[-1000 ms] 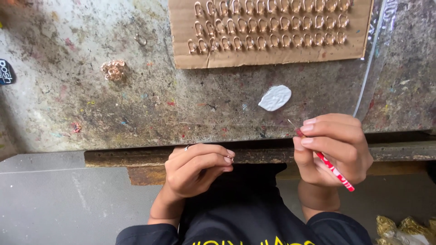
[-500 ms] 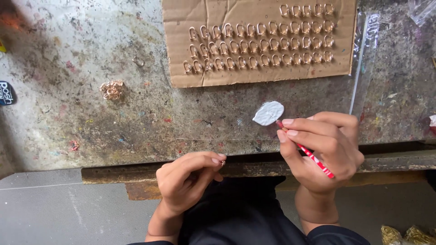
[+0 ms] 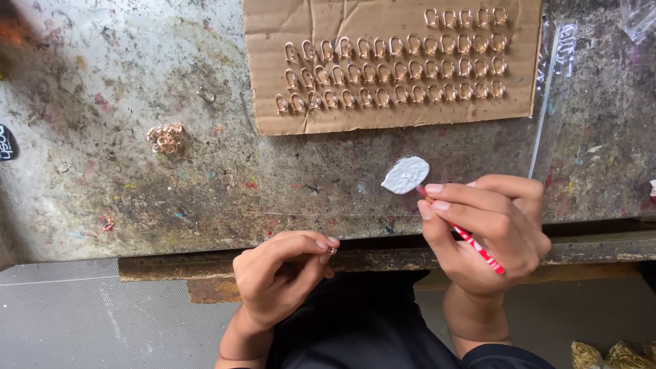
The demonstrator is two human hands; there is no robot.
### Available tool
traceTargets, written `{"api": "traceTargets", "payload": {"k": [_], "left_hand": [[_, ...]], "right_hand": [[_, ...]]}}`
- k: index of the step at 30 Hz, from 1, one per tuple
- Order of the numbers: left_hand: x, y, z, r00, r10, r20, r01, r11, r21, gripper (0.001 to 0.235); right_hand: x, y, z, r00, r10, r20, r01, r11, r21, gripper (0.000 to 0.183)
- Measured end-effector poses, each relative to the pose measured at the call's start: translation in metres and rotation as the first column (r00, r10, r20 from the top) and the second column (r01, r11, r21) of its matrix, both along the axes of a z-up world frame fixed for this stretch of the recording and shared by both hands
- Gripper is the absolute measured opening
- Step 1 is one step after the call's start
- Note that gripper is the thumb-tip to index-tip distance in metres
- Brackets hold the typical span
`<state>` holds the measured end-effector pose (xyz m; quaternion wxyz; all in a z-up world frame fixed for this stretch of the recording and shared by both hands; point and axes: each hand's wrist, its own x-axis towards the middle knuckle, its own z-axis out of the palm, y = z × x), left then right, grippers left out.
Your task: The person paints small copper-colored metal rings with a white substance using a fine brush. They repeatedly dip the brush into a small white blob on the table and apply the substance to each ring held in the left hand, then place the finished rings into a pile on the table.
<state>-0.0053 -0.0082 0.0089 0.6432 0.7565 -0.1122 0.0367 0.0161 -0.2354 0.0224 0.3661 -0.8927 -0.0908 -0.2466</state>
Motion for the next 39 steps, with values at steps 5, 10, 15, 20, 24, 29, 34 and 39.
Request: {"api": "traceTargets", "payload": {"k": [5,10,15,20,24,29,34,39], "left_hand": [[0.0,0.0,-0.001,1.0,0.007,-0.03,-0.009,0.999,-0.036,0.01],[-0.001,0.001,0.0,0.999,0.012,-0.041,-0.013,1.0,-0.024,0.011],[-0.002,0.001,-0.001,0.996,0.039,-0.086,-0.042,0.999,-0.034,0.007],[-0.003,-0.003,-0.001,0.984,0.086,-0.156,-0.101,0.991,-0.086,0.006],[-0.004,-0.005,0.0,0.974,0.116,-0.195,-0.137,0.986,-0.099,0.004],[-0.007,-0.003,-0.004,0.972,0.12,-0.202,-0.143,0.984,-0.105,0.004],[-0.005,0.0,-0.003,0.976,0.102,-0.194,-0.124,0.987,-0.106,0.004],[-0.002,-0.001,-0.002,0.98,0.119,-0.159,-0.132,0.988,-0.077,0.002]], "right_hand": [[-0.001,0.001,0.001,1.0,0.004,-0.006,-0.004,1.0,-0.015,0.018],[-0.001,0.002,-0.001,1.0,-0.005,0.007,0.005,1.0,-0.009,0.017],[-0.004,0.001,-0.005,0.998,-0.04,0.039,0.038,0.999,0.038,0.017],[-0.011,0.01,-0.011,0.999,-0.026,0.043,0.016,0.974,0.227,0.021],[-0.016,0.032,0.002,0.985,0.157,-0.074,-0.108,0.886,0.451,0.014],[-0.012,0.053,0.011,0.922,0.359,-0.145,-0.268,0.863,0.428,0.013],[-0.012,0.065,0.001,0.939,0.32,-0.128,-0.265,0.908,0.325,0.013],[-0.015,0.068,-0.003,0.959,0.266,-0.095,-0.224,0.92,0.321,0.012]]}}
